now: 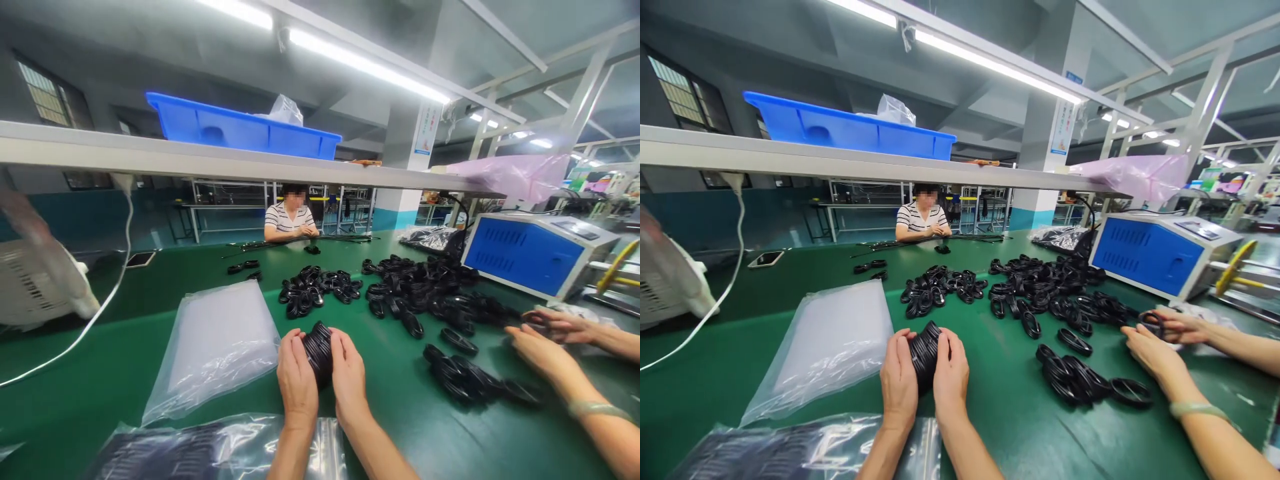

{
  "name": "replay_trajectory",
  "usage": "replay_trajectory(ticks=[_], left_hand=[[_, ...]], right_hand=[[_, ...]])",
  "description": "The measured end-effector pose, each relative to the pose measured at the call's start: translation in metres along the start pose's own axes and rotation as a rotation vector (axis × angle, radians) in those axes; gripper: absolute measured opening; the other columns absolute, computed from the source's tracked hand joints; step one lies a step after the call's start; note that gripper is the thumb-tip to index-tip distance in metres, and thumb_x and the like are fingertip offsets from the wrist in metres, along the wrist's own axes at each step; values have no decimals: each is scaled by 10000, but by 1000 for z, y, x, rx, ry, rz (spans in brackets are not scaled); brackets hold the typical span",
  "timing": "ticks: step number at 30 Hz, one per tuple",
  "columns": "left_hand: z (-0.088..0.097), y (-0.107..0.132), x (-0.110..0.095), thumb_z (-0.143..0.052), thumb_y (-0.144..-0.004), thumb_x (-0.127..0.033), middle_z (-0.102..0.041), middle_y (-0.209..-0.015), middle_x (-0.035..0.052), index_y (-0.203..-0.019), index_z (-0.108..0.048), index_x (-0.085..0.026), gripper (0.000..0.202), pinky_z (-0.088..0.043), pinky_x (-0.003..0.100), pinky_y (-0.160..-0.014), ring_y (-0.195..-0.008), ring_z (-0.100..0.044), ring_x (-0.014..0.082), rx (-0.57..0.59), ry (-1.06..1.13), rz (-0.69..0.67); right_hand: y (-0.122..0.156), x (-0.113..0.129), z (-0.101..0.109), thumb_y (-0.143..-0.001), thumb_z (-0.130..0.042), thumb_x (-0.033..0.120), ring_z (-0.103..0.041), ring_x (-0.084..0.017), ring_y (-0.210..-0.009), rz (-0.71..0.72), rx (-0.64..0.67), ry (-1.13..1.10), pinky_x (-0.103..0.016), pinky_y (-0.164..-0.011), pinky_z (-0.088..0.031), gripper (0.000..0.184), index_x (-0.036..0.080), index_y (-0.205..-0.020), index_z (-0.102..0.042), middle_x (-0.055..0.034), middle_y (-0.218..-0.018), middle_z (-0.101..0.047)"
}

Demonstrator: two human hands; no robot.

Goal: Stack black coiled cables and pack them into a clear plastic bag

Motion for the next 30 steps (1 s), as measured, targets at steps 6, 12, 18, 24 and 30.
replay_trajectory(ticks=[6,12,18,24,30], left_hand=[[2,5,-13,-260,-915,-391,-561,-1089,92,-1080,-473,-192,335,-382,375,-927,-1028,-520,209,-24,100,-25],[-8,14,-21,-272,-909,-399,-542,-1111,74,-1100,-460,-210,327,-348,374,-961,-1074,-491,204,34,236,23],[-29,21,2,-372,-866,-440,-573,-1046,56,-1011,-529,-190,329,-431,303,-871,-995,-554,179,16,672,399],[-56,41,-31,-608,-683,-590,-631,-713,46,-856,-659,-100,522,-430,231,-547,-653,-578,155,382,691,523],[-48,58,-53,-703,-656,-469,-682,-877,75,-949,-684,-127,451,-459,249,-709,-818,-606,182,313,686,453]], right_hand=[[3,16,-5,-868,-332,475,-521,-217,-1039,38,-125,53,-329,-909,-395,372,212,-1037,-533,-86,-1112,-579],[0,21,4,-853,-338,496,-517,-246,-1019,14,-224,176,-363,-886,-402,361,227,-1005,-525,-109,-1068,-572],[-4,36,24,-855,-377,472,-542,-242,-965,120,-244,189,-354,-854,-412,339,218,-995,-553,-100,-1037,-589],[0,50,47,-854,-416,460,-543,-212,-984,239,-140,162,-325,-882,-404,340,206,-1018,-571,-76,-1058,-596],[17,60,64,-896,-311,440,-527,-206,-1044,239,-118,138,-328,-904,-395,381,224,-1107,-543,-72,-1140,-573]])
Point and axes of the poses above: each hand's wrist, its own y-axis away from the middle knuckle, its own z-axis out of the back of the hand, x = y × z, the point moved 9 cm from there along -y, towards the middle knuckle
